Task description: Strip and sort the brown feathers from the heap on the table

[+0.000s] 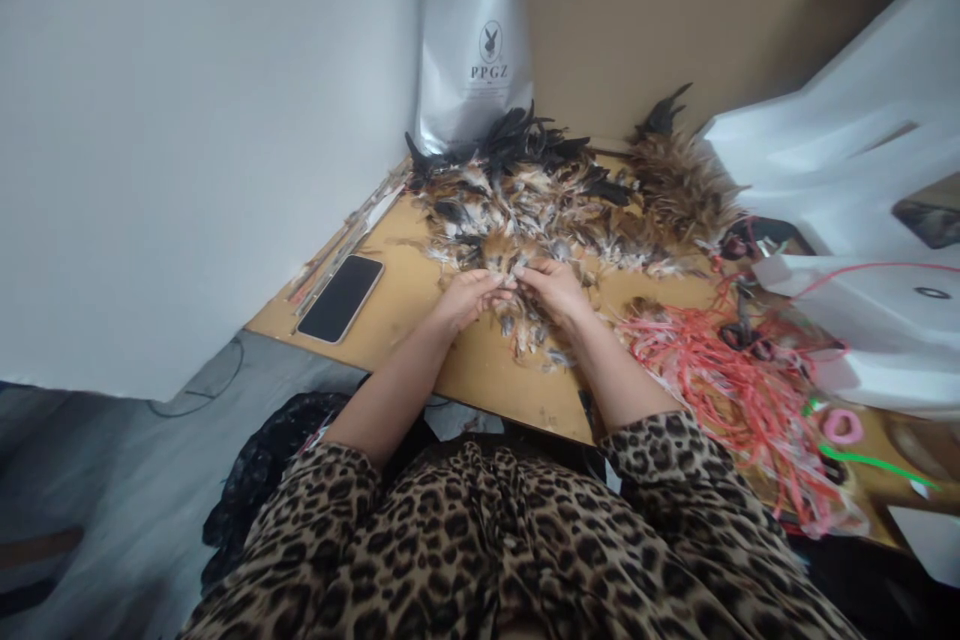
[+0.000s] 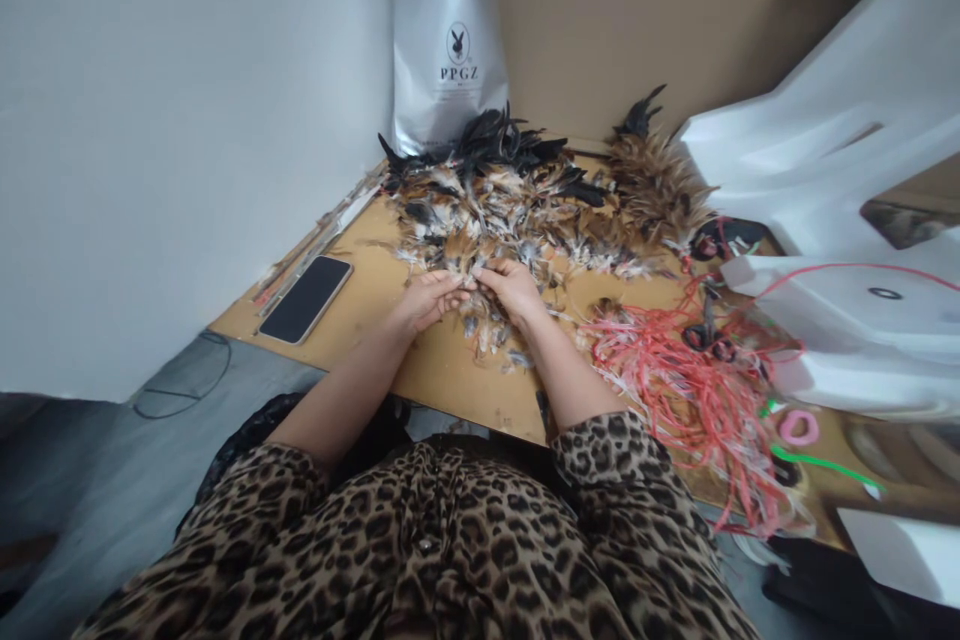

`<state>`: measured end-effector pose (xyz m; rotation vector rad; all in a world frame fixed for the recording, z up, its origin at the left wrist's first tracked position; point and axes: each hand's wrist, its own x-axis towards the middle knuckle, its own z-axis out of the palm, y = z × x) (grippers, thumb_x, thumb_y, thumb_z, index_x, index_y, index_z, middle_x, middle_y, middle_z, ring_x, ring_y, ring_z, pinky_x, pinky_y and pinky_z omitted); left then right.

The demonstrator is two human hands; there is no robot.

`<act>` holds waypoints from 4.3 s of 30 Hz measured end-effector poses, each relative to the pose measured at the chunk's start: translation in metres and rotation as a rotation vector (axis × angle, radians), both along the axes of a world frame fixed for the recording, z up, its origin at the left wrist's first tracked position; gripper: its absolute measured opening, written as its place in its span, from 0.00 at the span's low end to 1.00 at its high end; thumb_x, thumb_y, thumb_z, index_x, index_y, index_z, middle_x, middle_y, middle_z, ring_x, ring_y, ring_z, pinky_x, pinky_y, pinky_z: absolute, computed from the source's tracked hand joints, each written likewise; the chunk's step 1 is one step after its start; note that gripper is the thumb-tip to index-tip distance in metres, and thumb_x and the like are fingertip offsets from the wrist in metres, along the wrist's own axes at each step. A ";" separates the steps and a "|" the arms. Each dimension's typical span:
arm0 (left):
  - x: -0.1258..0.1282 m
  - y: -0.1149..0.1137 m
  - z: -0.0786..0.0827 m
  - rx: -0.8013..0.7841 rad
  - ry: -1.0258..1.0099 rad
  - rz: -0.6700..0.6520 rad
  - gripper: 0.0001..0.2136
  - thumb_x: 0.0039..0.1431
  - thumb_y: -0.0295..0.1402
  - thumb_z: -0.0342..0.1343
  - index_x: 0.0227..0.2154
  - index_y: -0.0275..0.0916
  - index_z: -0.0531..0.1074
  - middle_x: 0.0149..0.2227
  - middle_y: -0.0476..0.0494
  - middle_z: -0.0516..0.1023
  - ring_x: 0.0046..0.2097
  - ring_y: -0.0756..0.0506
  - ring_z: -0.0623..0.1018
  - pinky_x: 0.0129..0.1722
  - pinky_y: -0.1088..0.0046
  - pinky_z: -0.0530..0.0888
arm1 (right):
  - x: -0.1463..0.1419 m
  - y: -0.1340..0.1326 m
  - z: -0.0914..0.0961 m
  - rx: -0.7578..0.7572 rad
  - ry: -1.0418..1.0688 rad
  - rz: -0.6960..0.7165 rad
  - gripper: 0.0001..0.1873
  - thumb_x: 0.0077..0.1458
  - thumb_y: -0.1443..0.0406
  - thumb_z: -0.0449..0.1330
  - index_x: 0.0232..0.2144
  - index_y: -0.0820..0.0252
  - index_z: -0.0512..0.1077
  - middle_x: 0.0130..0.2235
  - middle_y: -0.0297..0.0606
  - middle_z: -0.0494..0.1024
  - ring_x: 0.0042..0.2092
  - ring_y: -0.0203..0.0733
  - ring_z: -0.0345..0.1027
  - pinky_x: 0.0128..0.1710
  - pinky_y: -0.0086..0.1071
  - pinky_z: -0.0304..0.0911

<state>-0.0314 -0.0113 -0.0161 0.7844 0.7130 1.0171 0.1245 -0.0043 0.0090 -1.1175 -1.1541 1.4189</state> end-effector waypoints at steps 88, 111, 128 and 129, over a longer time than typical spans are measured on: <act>0.006 0.001 -0.003 0.130 0.227 0.138 0.13 0.41 0.39 0.62 0.22 0.31 0.72 0.21 0.45 0.74 0.20 0.55 0.71 0.21 0.80 0.65 | -0.018 -0.008 -0.007 0.064 0.027 -0.138 0.11 0.34 0.61 0.66 0.22 0.61 0.72 0.23 0.30 0.72 0.26 0.31 0.61 0.29 0.27 0.56; 0.002 -0.001 0.000 0.041 0.045 0.132 0.11 0.44 0.34 0.62 0.29 0.31 0.74 0.27 0.42 0.78 0.28 0.53 0.75 0.26 0.80 0.67 | -0.010 -0.010 -0.003 0.401 -0.279 -0.020 0.14 0.42 0.58 0.63 0.32 0.60 0.73 0.32 0.37 0.75 0.31 0.36 0.66 0.34 0.32 0.62; 0.001 -0.001 -0.004 -0.032 -0.023 0.073 0.08 0.44 0.28 0.62 0.29 0.30 0.75 0.31 0.41 0.78 0.32 0.52 0.76 0.34 0.78 0.71 | -0.001 -0.011 0.002 0.864 -1.051 -0.021 0.12 0.53 0.58 0.55 0.32 0.58 0.73 0.32 0.40 0.74 0.36 0.41 0.65 0.38 0.33 0.58; 0.000 0.000 -0.004 -0.017 -0.023 0.101 0.08 0.45 0.29 0.61 0.29 0.30 0.75 0.32 0.41 0.78 0.33 0.52 0.76 0.34 0.78 0.71 | 0.003 -0.008 0.004 0.819 -0.990 -0.008 0.12 0.51 0.58 0.56 0.33 0.58 0.73 0.33 0.39 0.75 0.36 0.40 0.66 0.37 0.32 0.58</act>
